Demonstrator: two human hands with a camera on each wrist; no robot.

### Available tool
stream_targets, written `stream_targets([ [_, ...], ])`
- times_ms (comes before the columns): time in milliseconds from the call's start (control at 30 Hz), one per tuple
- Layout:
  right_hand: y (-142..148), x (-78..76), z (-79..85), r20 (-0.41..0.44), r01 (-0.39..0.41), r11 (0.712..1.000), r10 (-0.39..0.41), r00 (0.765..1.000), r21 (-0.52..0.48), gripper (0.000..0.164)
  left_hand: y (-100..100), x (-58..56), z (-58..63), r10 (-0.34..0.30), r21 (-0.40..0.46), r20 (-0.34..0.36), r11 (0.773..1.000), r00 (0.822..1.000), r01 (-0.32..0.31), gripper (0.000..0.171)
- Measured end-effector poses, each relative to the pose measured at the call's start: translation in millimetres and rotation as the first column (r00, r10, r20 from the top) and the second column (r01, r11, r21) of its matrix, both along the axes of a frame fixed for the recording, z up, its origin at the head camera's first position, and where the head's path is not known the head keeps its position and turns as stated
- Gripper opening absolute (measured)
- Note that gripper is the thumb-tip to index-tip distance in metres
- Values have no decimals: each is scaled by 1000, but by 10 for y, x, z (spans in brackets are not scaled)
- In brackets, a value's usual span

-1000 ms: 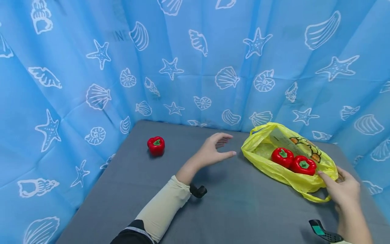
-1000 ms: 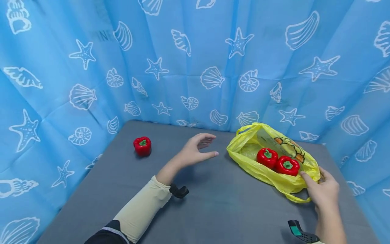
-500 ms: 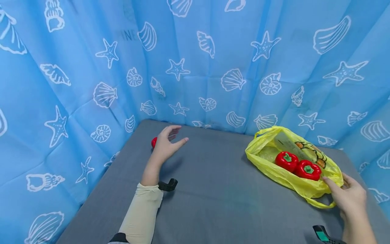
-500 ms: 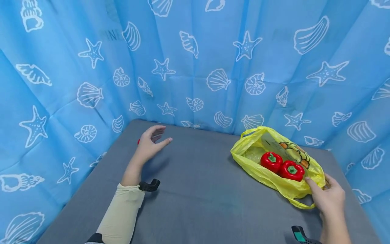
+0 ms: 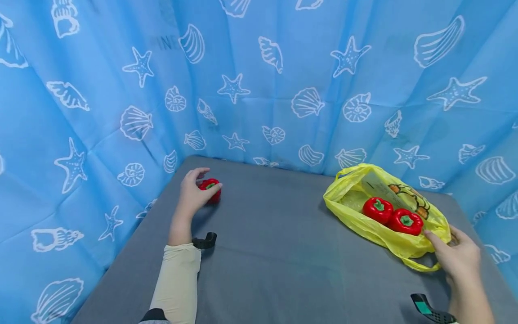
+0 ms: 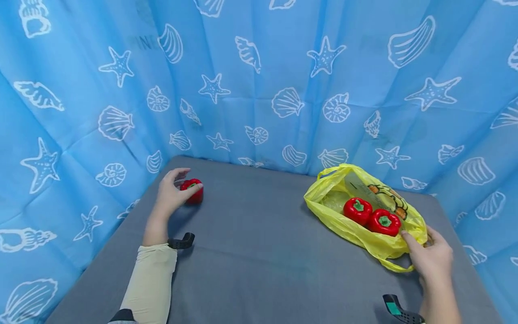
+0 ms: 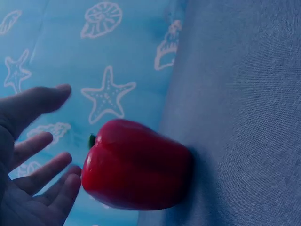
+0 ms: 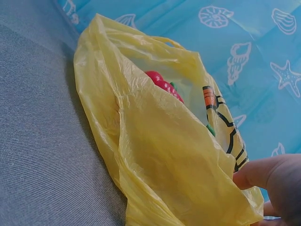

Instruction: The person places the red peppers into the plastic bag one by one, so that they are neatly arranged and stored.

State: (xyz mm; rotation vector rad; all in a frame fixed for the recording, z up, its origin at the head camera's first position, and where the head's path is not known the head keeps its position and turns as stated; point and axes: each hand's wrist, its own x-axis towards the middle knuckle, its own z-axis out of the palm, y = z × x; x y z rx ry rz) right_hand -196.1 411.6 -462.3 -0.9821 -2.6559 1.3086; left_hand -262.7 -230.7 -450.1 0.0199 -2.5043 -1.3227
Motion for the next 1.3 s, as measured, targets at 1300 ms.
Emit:
stream_targets([
  [1300,13,-2,-26,-6,-15,1000,15,1000,5,93,-169,-52,-285,-45,-9,254,999,966,49,89],
])
